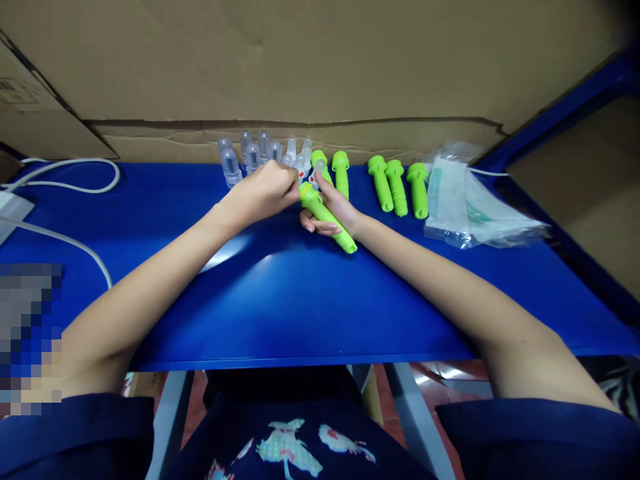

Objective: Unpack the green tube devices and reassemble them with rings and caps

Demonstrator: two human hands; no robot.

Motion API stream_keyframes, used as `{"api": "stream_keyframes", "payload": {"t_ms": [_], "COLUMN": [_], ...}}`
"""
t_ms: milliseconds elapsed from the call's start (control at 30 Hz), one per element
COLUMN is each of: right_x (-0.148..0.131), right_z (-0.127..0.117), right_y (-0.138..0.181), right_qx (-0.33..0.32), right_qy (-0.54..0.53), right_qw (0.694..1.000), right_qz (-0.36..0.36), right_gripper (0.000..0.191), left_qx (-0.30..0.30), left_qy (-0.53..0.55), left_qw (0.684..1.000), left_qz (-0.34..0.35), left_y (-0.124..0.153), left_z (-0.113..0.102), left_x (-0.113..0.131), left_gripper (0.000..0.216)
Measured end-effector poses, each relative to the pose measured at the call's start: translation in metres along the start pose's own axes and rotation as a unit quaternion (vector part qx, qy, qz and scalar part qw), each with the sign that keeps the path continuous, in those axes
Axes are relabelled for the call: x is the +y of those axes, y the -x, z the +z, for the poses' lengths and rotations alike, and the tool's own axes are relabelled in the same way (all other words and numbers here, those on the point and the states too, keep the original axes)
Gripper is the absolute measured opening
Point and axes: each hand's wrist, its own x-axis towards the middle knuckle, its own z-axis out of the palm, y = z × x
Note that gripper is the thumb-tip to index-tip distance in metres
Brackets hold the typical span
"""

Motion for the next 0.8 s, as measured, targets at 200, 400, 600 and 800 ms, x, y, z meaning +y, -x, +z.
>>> {"api": "stream_keyframes", "payload": {"t_ms": [200, 400, 600, 800], "right_x": [0.003, 0.004, 0.006, 0.010], "right_z": [-0.004, -0.008, -0.014, -0.013], "right_y": [-0.005, -0.004, -0.010, -0.014], "right_qx": [-0.066, -0.129, -0.116, -0.076], "right_qy": [-0.011, 0.002, -0.013, -0.007], "right_qw": [0.996, 0.989, 0.991, 0.995], "right_qz": [-0.055, -0.069, -0.061, -0.057], "right_gripper": [0.075, 0.086, 0.090, 0.096], "left_qx": [0.007, -0.062, -0.077, -0.022], "left_qy": [0.161, 0.259, 0.142, -0.027], "left_qw": [0.985, 0.961, 0.984, 0.998], "left_qz": [0.062, 0.075, 0.081, 0.056], "left_y": [-0.002, 0.001, -0.002, 0.011], "left_z": [-0.005, -0.013, -0.015, -0.003], "left_x": [-0.012, -0.024, -0.025, 0.011], "left_gripper": [0.032, 0.030, 0.026, 0.032]}}
